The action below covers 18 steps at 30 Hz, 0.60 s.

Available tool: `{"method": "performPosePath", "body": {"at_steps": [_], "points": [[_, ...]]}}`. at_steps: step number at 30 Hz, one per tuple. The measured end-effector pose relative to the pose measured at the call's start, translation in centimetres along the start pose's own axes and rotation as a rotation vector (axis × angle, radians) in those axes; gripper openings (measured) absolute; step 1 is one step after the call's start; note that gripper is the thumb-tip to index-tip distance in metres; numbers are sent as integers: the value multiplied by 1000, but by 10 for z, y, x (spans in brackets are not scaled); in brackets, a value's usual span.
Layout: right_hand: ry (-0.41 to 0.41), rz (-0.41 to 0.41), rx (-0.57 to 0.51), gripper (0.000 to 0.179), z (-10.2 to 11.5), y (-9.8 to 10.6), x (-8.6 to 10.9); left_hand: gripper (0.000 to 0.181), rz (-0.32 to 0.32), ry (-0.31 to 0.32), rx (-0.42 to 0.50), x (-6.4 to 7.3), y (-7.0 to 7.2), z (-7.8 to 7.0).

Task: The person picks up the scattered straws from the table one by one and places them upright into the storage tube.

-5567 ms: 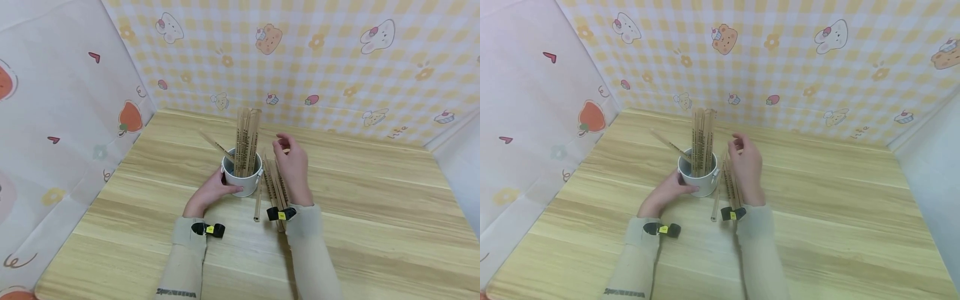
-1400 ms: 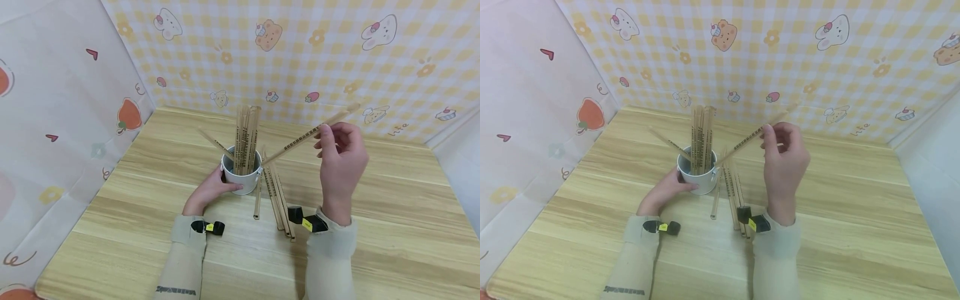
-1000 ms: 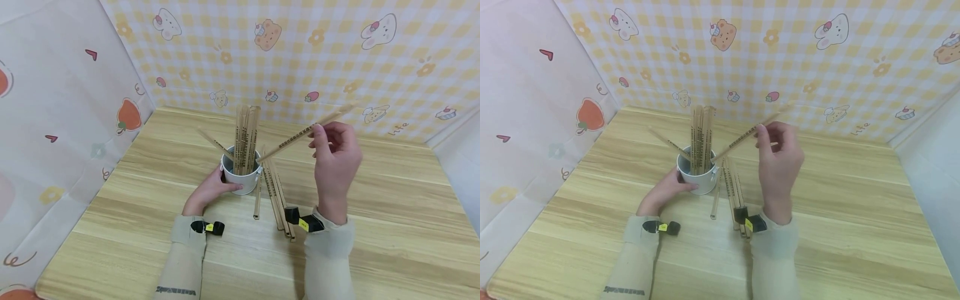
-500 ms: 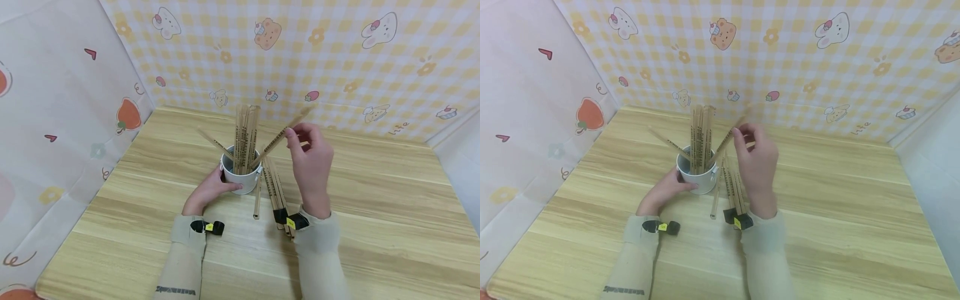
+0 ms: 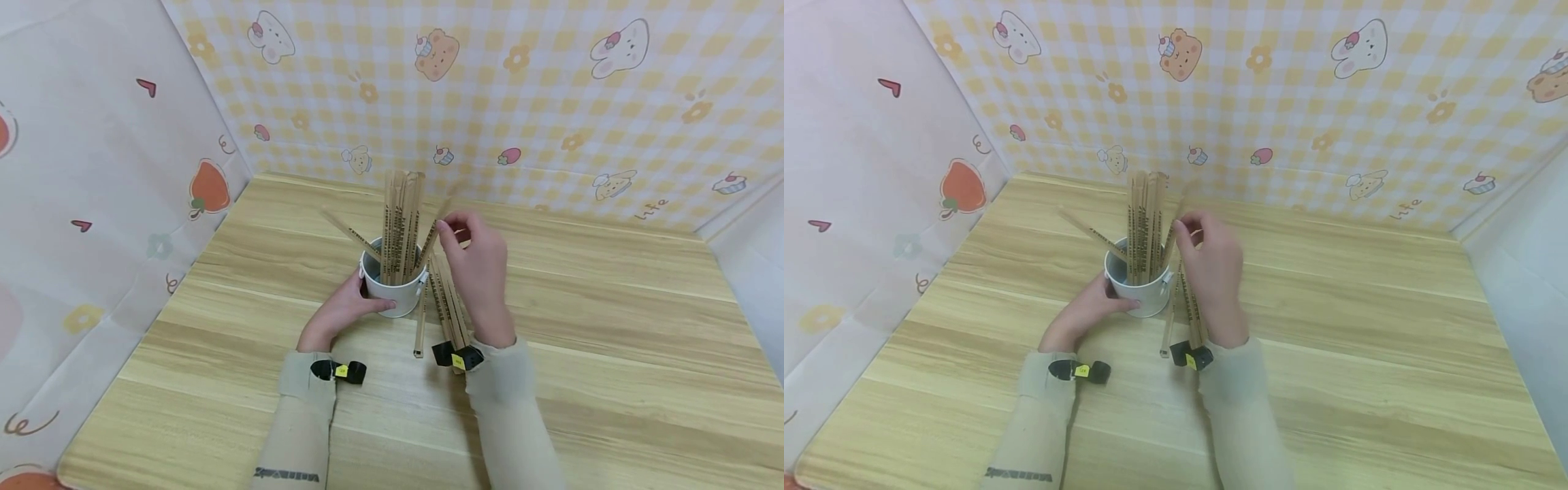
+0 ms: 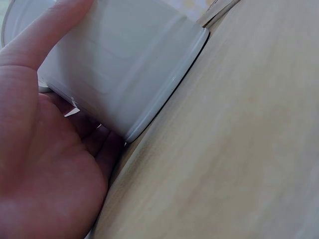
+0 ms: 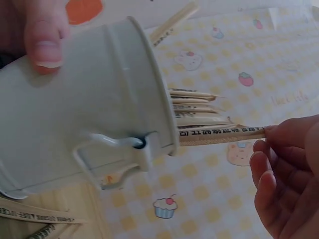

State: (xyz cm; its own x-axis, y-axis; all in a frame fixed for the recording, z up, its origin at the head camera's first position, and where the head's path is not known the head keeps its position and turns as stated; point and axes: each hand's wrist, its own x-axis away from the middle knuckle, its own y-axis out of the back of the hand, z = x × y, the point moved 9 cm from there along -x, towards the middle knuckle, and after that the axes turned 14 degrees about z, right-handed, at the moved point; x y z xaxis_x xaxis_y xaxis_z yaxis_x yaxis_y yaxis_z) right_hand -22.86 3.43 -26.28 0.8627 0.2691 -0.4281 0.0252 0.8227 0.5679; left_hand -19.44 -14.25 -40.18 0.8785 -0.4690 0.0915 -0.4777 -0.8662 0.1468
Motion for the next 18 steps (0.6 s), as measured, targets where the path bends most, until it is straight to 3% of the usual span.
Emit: {"method": "performPosePath", "body": {"at_steps": [9,18], "points": [[-52,98,59,16,-10,-23,-1,90,-1,7,-14,1,0,-1],[-103,125,56,15,-22,-32,-2,90,1,17,-12,1,0,1]]}}
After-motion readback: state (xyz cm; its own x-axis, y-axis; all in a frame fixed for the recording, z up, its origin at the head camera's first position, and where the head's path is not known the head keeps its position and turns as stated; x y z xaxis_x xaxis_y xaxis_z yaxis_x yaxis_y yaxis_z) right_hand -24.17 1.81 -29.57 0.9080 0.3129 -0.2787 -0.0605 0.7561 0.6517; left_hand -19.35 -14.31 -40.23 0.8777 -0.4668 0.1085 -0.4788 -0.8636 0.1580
